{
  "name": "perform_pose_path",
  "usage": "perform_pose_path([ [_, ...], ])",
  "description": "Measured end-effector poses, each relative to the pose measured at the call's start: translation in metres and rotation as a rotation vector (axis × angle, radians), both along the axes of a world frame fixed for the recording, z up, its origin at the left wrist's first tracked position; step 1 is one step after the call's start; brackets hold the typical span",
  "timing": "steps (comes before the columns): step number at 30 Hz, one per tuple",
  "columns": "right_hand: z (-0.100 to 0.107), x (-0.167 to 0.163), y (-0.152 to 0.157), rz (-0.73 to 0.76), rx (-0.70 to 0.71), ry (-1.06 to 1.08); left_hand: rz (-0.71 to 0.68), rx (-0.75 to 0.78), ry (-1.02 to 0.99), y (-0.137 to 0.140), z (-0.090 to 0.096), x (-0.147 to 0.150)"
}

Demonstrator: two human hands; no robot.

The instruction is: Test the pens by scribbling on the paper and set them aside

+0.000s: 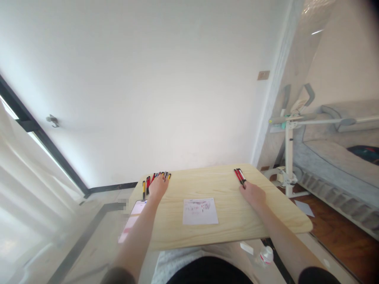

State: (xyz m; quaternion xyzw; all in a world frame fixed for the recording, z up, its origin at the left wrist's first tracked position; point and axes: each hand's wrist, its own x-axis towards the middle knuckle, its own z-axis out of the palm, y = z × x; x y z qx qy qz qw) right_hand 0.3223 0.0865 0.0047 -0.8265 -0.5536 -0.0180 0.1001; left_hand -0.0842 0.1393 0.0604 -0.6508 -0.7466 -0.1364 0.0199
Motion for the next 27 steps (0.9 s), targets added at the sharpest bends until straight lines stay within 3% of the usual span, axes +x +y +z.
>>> perform_pose_path([
  [15,-0.003,0.003,0.002,0.009,0.016,0.011,-0.029,-0.173,0.238,0.041,-0.015,-0.007],
  [27,0.0,0.002,0.0,-0.002,-0.007,0.015,-0.029,-0.283,0.295,0.048,-0.013,-0.006],
])
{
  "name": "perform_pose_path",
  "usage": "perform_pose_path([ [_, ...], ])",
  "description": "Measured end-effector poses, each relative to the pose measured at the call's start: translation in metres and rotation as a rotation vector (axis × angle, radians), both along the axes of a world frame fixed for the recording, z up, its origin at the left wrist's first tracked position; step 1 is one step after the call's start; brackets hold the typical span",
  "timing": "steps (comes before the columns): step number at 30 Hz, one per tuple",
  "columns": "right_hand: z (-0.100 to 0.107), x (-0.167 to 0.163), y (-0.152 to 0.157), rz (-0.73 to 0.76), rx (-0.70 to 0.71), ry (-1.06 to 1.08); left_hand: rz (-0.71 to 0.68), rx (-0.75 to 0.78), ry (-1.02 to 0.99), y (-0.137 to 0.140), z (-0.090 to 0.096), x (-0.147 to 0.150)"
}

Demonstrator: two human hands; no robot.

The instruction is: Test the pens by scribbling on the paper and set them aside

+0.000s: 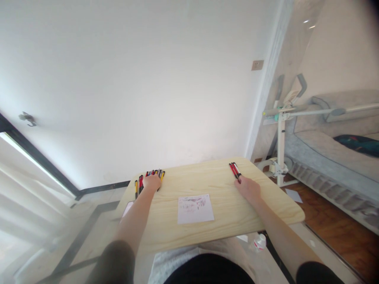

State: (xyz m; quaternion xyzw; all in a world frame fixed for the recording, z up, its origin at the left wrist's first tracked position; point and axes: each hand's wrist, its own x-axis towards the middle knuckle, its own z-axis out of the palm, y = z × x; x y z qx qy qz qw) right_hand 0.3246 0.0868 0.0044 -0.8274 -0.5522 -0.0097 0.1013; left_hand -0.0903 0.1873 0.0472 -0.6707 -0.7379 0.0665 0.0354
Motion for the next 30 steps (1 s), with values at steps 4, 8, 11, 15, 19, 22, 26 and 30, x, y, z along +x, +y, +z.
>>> perform_pose_path([
  [4,0.0,0.0,0.0,0.002,-0.005,-0.004,-0.009,-0.031,0.009,0.001,0.0,0.001],
  [8,0.002,-0.001,-0.001,0.004,0.002,-0.016,-0.035,-0.053,0.016,0.001,0.0,-0.001],
  [11,0.005,-0.003,-0.003,-0.003,-0.005,-0.012,-0.071,-0.054,0.019,0.001,0.001,-0.003],
  [15,0.009,-0.005,-0.004,-0.016,-0.017,-0.002,-0.126,-0.045,0.019,0.001,0.004,-0.005],
  [19,0.009,-0.005,-0.004,-0.019,-0.02,-0.002,-0.159,-0.031,0.003,0.0,0.007,-0.005],
  [22,0.007,-0.004,-0.004,-0.011,-0.014,-0.005,-0.169,-0.005,-0.032,-0.002,0.007,-0.005],
  [26,0.005,-0.003,-0.003,-0.005,-0.025,-0.001,-0.151,0.033,-0.128,-0.005,0.008,-0.006],
  [30,0.007,-0.004,-0.003,-0.02,-0.03,0.002,-0.119,0.088,-0.298,-0.011,0.011,-0.009],
])
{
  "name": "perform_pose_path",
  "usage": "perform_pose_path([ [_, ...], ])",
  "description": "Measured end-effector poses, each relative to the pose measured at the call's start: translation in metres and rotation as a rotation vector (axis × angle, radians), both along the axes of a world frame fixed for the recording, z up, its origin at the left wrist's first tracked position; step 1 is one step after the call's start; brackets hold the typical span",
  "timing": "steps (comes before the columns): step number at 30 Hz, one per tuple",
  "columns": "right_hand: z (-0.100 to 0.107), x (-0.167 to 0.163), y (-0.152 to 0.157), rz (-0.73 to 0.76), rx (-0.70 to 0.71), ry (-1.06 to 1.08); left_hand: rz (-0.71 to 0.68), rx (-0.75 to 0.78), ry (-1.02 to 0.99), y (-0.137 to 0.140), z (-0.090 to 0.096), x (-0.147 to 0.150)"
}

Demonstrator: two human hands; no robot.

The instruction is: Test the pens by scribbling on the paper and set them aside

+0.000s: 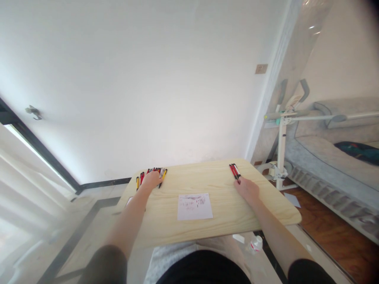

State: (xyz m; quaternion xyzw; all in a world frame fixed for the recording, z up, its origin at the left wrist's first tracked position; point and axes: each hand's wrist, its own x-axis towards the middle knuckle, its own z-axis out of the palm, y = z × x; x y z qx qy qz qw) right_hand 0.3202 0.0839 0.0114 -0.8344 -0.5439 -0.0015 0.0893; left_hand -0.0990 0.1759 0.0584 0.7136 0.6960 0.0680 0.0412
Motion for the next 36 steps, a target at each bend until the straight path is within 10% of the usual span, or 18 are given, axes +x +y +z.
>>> perform_pose_path([
  [15,-0.005,-0.002,-0.009,-0.01,0.207,0.086,-0.055,0.015,-1.143,-0.084,-0.024,0.045],
  [19,-0.001,-0.039,-0.02,0.235,0.345,0.264,-0.126,-0.131,-1.397,-0.107,-0.025,0.07],
  [27,0.013,-0.149,-0.045,0.828,0.406,0.846,-0.226,-0.231,-1.476,-0.131,-0.035,0.115],
  [36,0.006,-0.168,-0.055,0.703,0.457,1.261,-0.252,0.023,-1.224,-0.14,-0.047,0.109],
])
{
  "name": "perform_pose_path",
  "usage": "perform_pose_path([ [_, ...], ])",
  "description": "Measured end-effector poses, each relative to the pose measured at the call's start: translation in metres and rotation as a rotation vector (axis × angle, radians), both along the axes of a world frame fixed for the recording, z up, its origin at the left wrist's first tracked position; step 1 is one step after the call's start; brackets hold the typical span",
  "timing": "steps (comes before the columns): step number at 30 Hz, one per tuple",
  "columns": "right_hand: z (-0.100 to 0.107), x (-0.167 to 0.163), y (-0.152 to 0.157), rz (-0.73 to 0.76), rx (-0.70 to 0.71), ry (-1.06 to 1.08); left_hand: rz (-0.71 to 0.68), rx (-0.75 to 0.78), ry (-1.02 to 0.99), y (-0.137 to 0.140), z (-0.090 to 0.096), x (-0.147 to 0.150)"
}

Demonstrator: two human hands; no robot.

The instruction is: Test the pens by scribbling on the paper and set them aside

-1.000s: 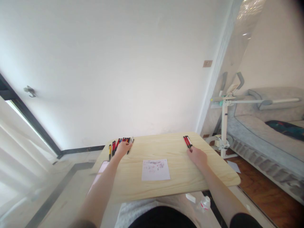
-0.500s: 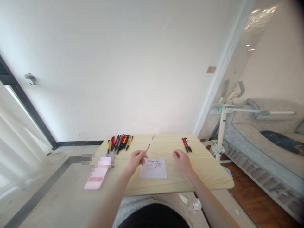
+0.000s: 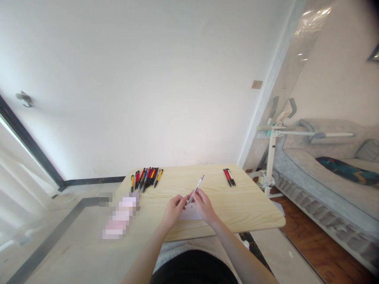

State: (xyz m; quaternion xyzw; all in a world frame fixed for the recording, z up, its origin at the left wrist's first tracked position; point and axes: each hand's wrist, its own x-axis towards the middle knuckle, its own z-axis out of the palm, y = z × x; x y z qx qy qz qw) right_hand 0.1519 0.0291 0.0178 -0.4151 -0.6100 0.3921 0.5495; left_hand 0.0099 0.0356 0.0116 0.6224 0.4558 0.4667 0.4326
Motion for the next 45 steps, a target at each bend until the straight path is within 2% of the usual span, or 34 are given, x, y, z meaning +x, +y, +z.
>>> perform_pose_path([
  [3,-0.002,-0.003,-0.007,0.032,-0.047,0.05,0.039,0.012,-0.007,-0.005,-0.002,-0.003],
  [5,-0.004,-0.006,-0.013,0.076,-0.053,-0.023,0.037,0.003,-0.021,-0.009,-0.002,-0.005],
  [10,0.0,-0.012,-0.026,0.055,0.053,-0.26,0.018,-0.043,-0.028,-0.014,-0.001,-0.006],
  [15,0.007,-0.012,-0.03,0.166,0.165,-0.256,0.038,-0.084,-0.017,-0.014,-0.005,-0.005],
  [17,0.003,-0.01,-0.028,0.164,0.144,-0.25,0.052,-0.114,-0.036,-0.014,-0.007,-0.005],
  [20,-0.009,-0.006,-0.024,0.082,0.024,-0.24,0.083,-0.144,-0.053,-0.016,-0.009,-0.006],
  [24,-0.021,-0.001,-0.023,0.027,-0.058,-0.184,0.153,-0.176,-0.094,-0.02,-0.004,-0.009],
  [29,-0.02,-0.002,-0.026,0.012,-0.064,-0.167,0.175,-0.168,-0.135,-0.021,-0.001,-0.01],
  [40,-0.022,-0.005,-0.023,-0.021,-0.063,-0.107,0.15,-0.071,-0.061,-0.025,-0.013,-0.009],
  [45,-0.019,-0.013,-0.028,-0.024,-0.053,0.007,0.135,-0.097,-0.127,-0.029,-0.012,-0.007],
])
